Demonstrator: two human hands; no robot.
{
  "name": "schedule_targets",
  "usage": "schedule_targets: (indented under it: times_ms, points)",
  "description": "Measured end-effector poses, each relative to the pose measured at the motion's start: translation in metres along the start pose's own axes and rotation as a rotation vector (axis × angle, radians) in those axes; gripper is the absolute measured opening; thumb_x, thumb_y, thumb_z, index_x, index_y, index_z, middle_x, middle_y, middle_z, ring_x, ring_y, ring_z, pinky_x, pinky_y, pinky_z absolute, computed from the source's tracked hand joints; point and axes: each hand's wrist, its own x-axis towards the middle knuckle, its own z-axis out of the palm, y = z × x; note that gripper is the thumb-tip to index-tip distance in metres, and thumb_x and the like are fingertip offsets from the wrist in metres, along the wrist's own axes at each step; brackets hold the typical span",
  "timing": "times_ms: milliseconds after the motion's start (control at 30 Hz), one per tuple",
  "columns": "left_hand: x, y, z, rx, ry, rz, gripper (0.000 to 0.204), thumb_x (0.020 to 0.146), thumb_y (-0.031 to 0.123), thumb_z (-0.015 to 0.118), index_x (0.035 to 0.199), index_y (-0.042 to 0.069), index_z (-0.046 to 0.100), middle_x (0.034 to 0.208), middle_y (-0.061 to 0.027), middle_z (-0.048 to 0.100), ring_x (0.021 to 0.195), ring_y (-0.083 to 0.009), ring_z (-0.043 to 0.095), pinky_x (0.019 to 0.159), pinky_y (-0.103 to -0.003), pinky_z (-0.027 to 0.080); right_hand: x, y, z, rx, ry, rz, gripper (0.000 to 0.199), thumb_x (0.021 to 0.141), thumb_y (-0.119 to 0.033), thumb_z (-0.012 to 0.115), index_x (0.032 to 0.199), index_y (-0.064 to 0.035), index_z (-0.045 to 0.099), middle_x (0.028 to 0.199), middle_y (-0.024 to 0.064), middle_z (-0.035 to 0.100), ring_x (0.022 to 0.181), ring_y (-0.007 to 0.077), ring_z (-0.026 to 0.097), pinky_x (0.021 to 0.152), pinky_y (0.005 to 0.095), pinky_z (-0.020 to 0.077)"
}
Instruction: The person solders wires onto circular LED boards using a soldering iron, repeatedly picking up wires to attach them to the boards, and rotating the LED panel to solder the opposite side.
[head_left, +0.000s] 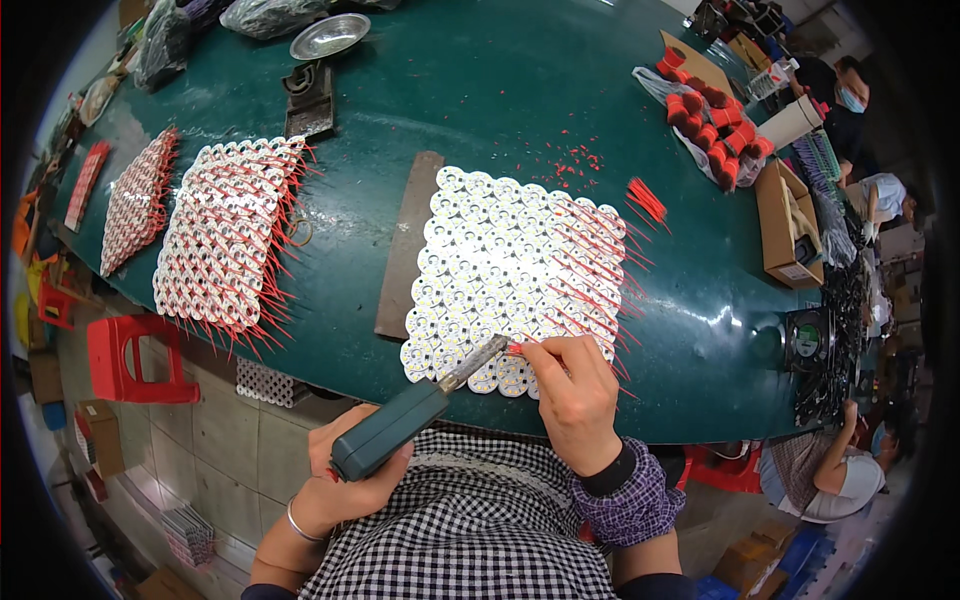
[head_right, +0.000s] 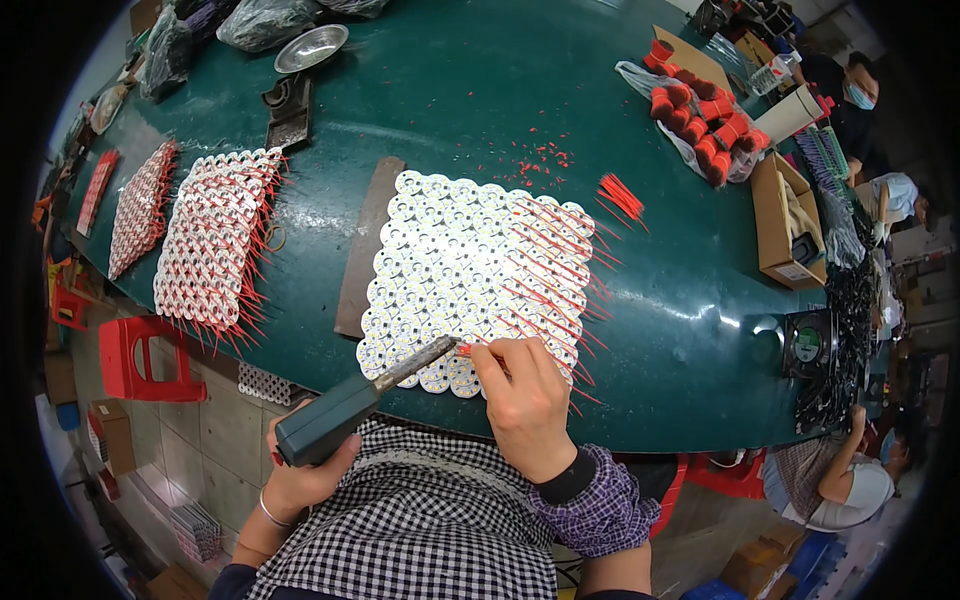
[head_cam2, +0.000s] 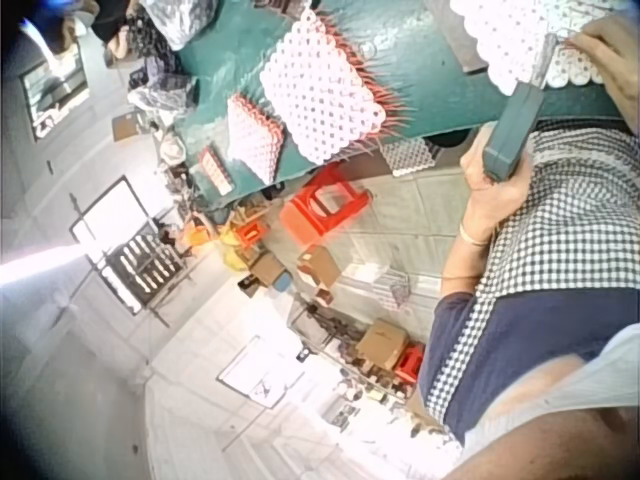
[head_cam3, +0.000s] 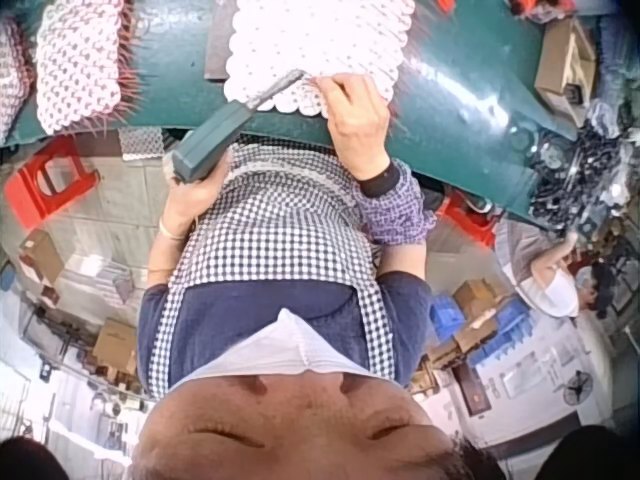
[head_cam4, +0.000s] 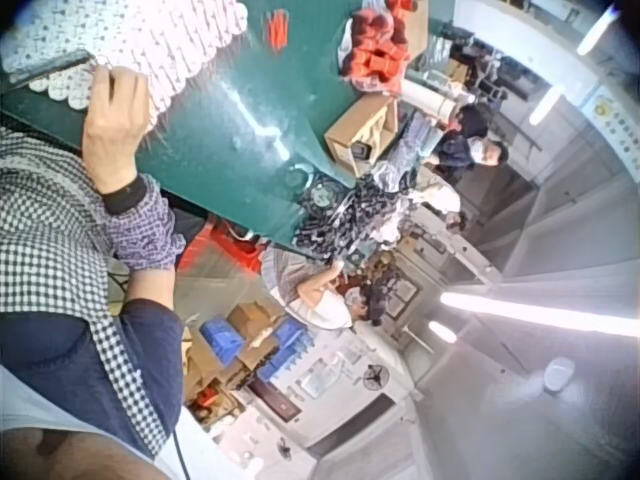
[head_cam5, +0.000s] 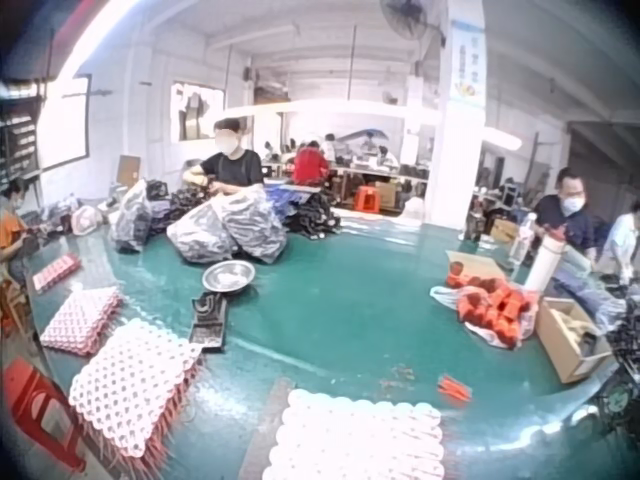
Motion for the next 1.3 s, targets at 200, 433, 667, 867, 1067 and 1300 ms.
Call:
schedule_targets:
  times_ms: [200,433,667,867,1067,1300]
  points:
    - [0.001,-0.001,-0.003,0.003,-0.030,-0.015,0.021,0.075,-0.004,0.075,0.095,-0.004,0.068,0.088,-0.0111,0.069,0.073,-0.0191,0.068,0.066,-0.029,0.054,0.001,0.000,0.000,-0.013,-0.022,-0.002,0.029,0.073,0.006,0.068,0.102,0.0023,0.070,0.090,0.0089,0.061,0.079,0.0235,0.059,0.062,0.0334,0.0506]
    - [-0.011,-0.013,-0.003,-0.028,0.025,0.020,0.021,0.074,-0.002,0.076,0.094,-0.004,0.069,0.084,-0.0118,0.067,0.066,-0.0193,0.065,0.060,-0.028,0.051,0.003,-0.002,-0.001,-0.010,-0.030,-0.003,0.028,0.073,0.005,0.068,0.102,0.0025,0.070,0.089,0.0089,0.061,0.080,0.0233,0.059,0.062,0.0333,0.0504]
    - [-0.018,-0.009,-0.007,-0.078,0.028,-0.093,0.026,0.073,-0.002,0.076,0.098,-0.006,0.069,0.085,-0.0117,0.068,0.067,-0.0194,0.065,0.060,-0.028,0.051,0.000,-0.003,-0.006,-0.019,0.029,-0.009,0.026,0.072,0.004,0.069,0.098,0.0001,0.071,0.086,0.0058,0.061,0.079,0.0216,0.059,0.064,0.0337,0.0474]
    - [-0.015,-0.001,-0.008,-0.074,-0.007,-0.080,0.028,0.073,-0.002,0.076,0.099,-0.007,0.069,0.091,-0.0148,0.070,0.074,-0.0226,0.069,0.066,-0.030,0.055,-0.010,-0.006,-0.009,0.000,0.037,-0.021,0.026,0.071,0.003,0.069,0.096,-0.0020,0.072,0.080,0.0041,0.060,0.075,0.0210,0.059,0.064,0.0347,0.0454]
    - [-0.009,0.002,-0.008,-0.014,-0.056,-0.010,0.028,0.072,-0.003,0.076,0.098,-0.007,0.069,0.094,-0.0165,0.072,0.079,-0.0247,0.072,0.072,-0.031,0.056,-0.014,-0.006,-0.008,0.016,0.018,0.000,0.026,0.072,0.001,0.070,0.097,-0.0026,0.072,0.079,0.0042,0.059,0.073,0.0206,0.059,0.063,0.0344,0.0450]
    - [-0.009,0.002,-0.005,-0.059,-0.061,-0.017,0.027,0.070,-0.005,0.076,0.097,-0.006,0.068,0.094,-0.0156,0.072,0.079,-0.0236,0.071,0.072,-0.030,0.055,-0.012,-0.007,-0.011,0.008,-0.028,0.000,0.024,0.073,0.000,0.068,0.097,-0.0016,0.071,0.080,0.0047,0.059,0.073,0.0211,0.059,0.063,0.0336,0.0470]
